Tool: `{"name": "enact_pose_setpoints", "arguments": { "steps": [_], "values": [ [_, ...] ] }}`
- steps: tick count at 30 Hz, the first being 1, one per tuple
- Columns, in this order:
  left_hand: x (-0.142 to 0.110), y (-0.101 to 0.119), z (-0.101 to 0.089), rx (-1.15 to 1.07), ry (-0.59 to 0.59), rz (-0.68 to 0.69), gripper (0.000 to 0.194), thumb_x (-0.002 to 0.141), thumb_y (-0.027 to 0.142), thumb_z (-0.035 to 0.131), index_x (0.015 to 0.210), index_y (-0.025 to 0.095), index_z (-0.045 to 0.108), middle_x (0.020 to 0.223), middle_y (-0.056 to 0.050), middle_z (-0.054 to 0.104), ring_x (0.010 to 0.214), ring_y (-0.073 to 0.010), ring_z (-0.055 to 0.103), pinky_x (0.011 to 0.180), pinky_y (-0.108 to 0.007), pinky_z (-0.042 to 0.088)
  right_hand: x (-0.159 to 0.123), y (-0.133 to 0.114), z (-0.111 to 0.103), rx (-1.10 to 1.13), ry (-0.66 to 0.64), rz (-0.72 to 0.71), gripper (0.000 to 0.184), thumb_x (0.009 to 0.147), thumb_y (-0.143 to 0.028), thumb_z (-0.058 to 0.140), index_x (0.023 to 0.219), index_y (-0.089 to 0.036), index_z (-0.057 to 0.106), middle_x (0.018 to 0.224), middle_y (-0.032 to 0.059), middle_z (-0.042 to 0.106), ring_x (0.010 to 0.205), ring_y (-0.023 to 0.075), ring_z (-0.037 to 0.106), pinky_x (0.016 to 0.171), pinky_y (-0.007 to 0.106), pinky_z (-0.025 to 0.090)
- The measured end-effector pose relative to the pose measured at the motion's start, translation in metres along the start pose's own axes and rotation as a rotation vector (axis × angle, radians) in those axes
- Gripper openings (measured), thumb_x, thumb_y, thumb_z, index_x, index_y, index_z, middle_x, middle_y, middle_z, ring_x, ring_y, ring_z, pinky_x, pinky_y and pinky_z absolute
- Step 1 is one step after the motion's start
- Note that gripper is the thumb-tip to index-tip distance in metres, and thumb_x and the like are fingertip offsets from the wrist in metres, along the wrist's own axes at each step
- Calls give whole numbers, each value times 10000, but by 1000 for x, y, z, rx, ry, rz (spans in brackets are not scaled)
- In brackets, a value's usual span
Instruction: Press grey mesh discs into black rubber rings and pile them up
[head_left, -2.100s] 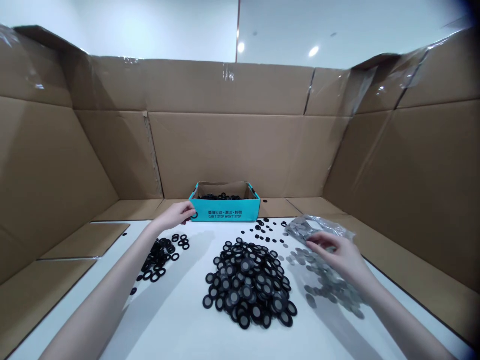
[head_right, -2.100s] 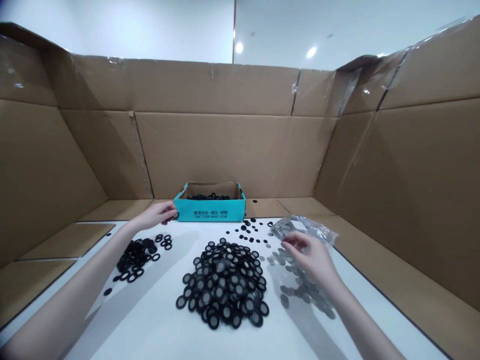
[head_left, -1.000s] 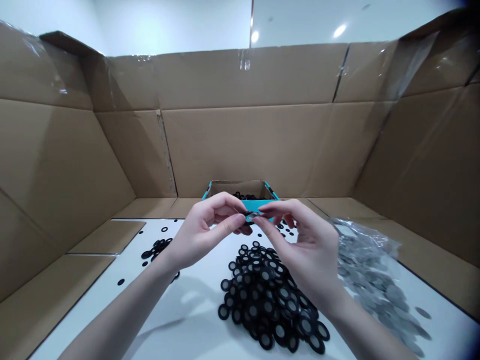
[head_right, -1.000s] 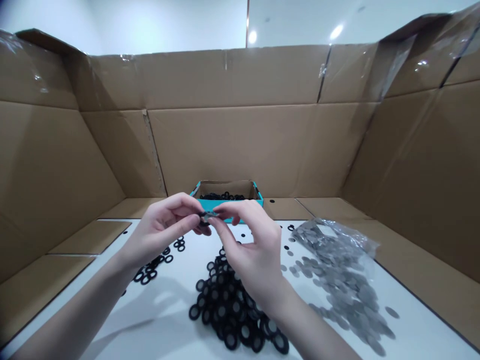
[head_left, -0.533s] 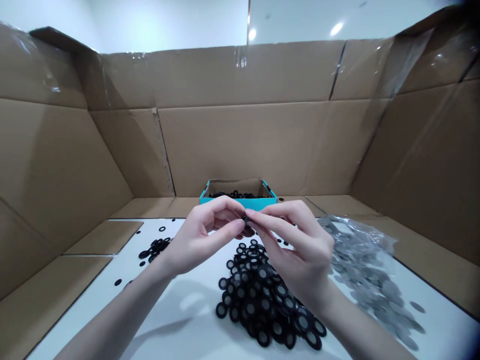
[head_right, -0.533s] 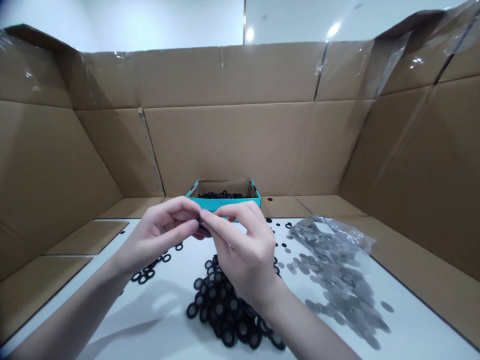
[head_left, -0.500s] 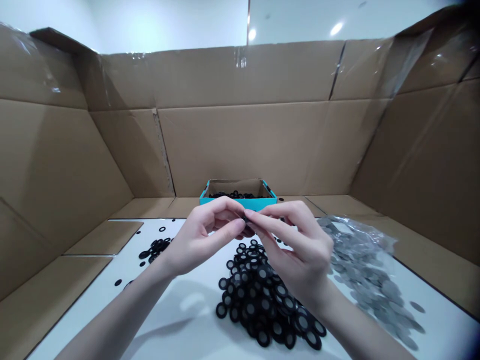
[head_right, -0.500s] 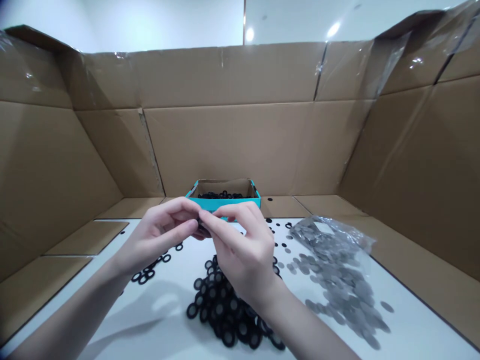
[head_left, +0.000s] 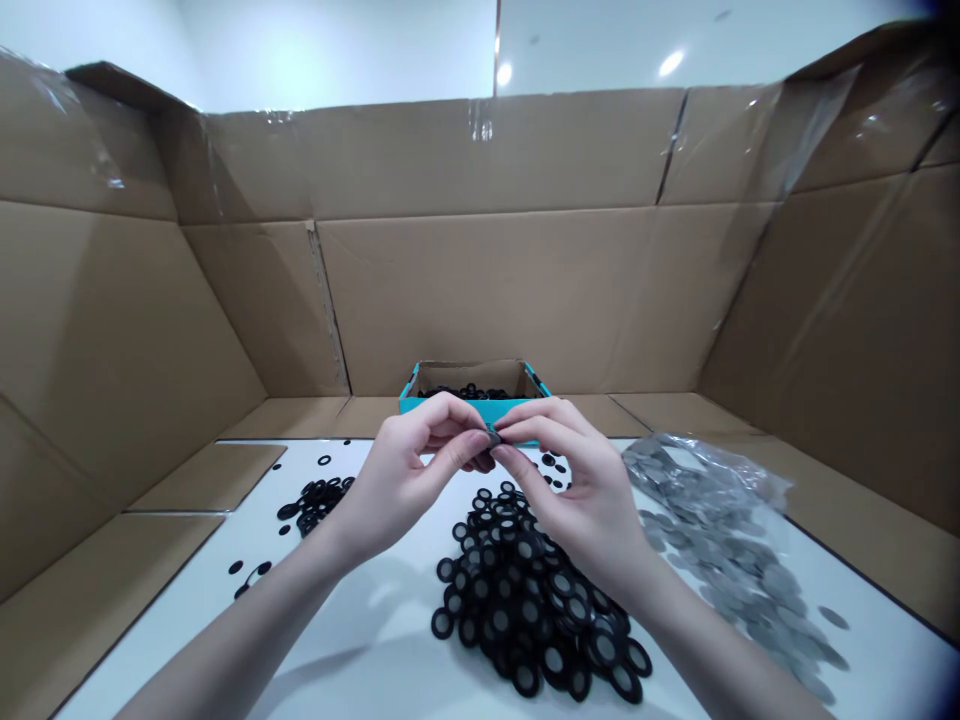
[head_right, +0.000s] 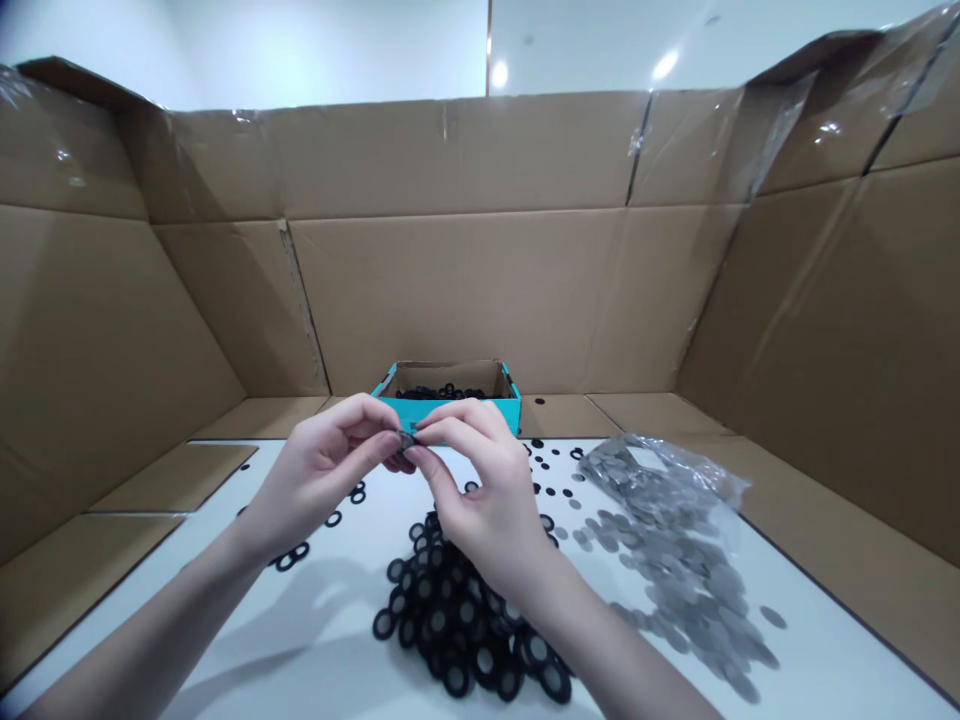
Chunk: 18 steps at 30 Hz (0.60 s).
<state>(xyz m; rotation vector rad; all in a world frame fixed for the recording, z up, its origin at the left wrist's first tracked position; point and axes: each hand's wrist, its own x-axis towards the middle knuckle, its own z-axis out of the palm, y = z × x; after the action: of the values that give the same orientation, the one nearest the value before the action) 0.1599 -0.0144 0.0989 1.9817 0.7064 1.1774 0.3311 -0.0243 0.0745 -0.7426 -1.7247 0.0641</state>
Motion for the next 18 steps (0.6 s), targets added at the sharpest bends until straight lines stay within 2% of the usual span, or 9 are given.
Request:
{"name": "enact_pose_setpoints", "arguments": {
  "steps": [4,8,14,18],
  "values": [
    [0,1,-4,192,-32,25,139,963,264,497,894,161,562,783,-10,627,738,-113,617,601,-193,464,0,-1,-2,51,-26,52,121,860,-151,597,759,-210,629,985,61,629,981,197,616,831,361,514],
    [1,-1,-8,278,-84,33,144,965,270,482,902,161,552,795,-21,633,734,-118,612,548,-183,422,2,0,-5,38,-58,47,127,862,-152,576,758,-211,619,1008,72,593,1004,206,604,848,371,509],
    [1,-1,-13,332,-162,-16,145,966,264,474,889,165,547,779,-17,655,732,-119,635,592,-191,444,2,2,-2,-1,-63,24,129,854,-142,574,743,-199,606,999,71,574,990,190,597,829,344,510],
    [1,-3,-16,274,-149,-48,121,948,245,508,889,157,566,784,-22,674,762,-134,682,638,-203,481,1,6,-1,-60,-65,-16,102,853,-158,590,770,-205,626,971,68,625,948,198,611,812,369,507]
  ]
}}
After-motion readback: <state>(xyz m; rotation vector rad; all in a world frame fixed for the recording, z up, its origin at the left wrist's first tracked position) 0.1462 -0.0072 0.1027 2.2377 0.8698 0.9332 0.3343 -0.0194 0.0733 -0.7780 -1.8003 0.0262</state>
